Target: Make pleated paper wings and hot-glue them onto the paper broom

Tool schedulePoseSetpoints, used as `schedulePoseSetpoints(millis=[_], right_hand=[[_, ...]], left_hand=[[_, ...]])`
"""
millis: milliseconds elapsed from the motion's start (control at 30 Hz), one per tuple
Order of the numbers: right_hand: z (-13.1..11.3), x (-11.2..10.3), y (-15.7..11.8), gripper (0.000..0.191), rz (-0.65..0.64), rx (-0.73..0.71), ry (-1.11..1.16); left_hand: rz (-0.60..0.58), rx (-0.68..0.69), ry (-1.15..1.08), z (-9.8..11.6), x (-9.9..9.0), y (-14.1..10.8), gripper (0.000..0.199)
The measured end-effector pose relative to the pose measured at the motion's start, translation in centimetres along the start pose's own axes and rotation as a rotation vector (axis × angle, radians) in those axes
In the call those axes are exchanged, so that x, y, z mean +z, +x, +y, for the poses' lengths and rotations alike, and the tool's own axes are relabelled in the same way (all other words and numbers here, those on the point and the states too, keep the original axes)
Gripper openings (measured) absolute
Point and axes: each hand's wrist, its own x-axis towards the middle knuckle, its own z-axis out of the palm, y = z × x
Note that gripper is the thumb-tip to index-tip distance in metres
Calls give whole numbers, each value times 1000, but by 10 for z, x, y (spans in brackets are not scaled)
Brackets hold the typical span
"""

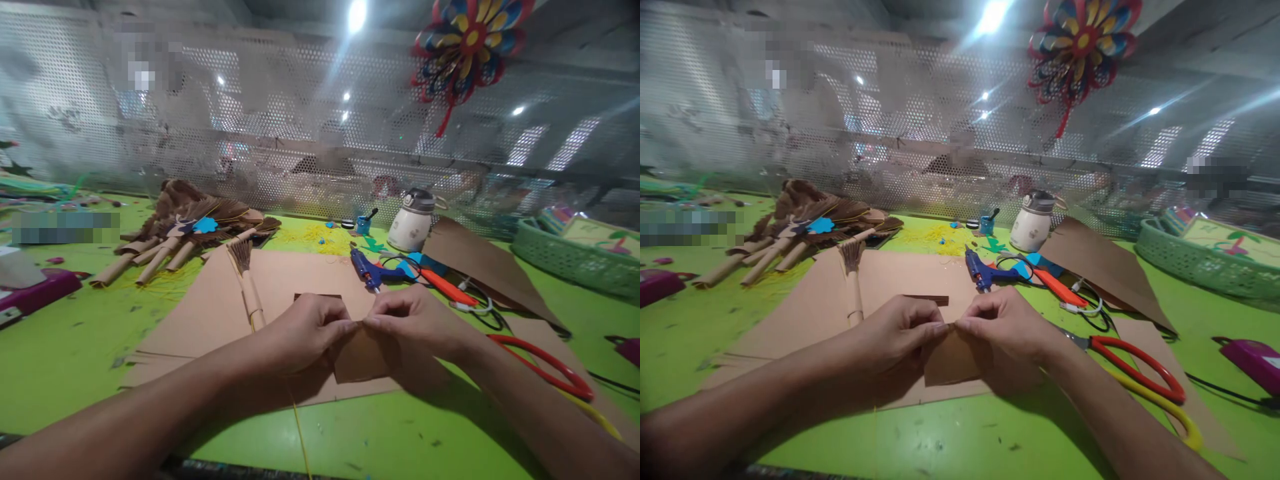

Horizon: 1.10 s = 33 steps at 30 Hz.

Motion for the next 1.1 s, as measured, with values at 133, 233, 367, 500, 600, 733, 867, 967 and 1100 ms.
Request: schedulePoseSetpoints(millis=[133,233,367,500,600,733,867,967,1100], right_hand=[[4,0,1,19,5,-37,10],[5,0,1,17,17,-61,-21],[4,0,0,20,-47,-41,4],[6,3,0,24,-85,-33,38],[9,7,1,24,-72,-11,78],[8,11,2,21,-31,-11,72],[8,12,2,19,1,3,43],[10,11,2,18,-19,-4,13],[15,14,4,21,-44,24,51]], left_hand=[[35,34,35,2,0,0,23],[4,15,48,4,-2,1,25],[-33,-3,36,7,-4,0,27],[-57,4,14,7,-3,-1,24],[-75,7,15,8,-4,-2,22],[-100,-50,16,12,-6,-3,20],[-76,-106,22,20,-8,-2,18],[-42,-113,69,22,-9,-1,25],[-29,-38,80,14,-8,2,32]])
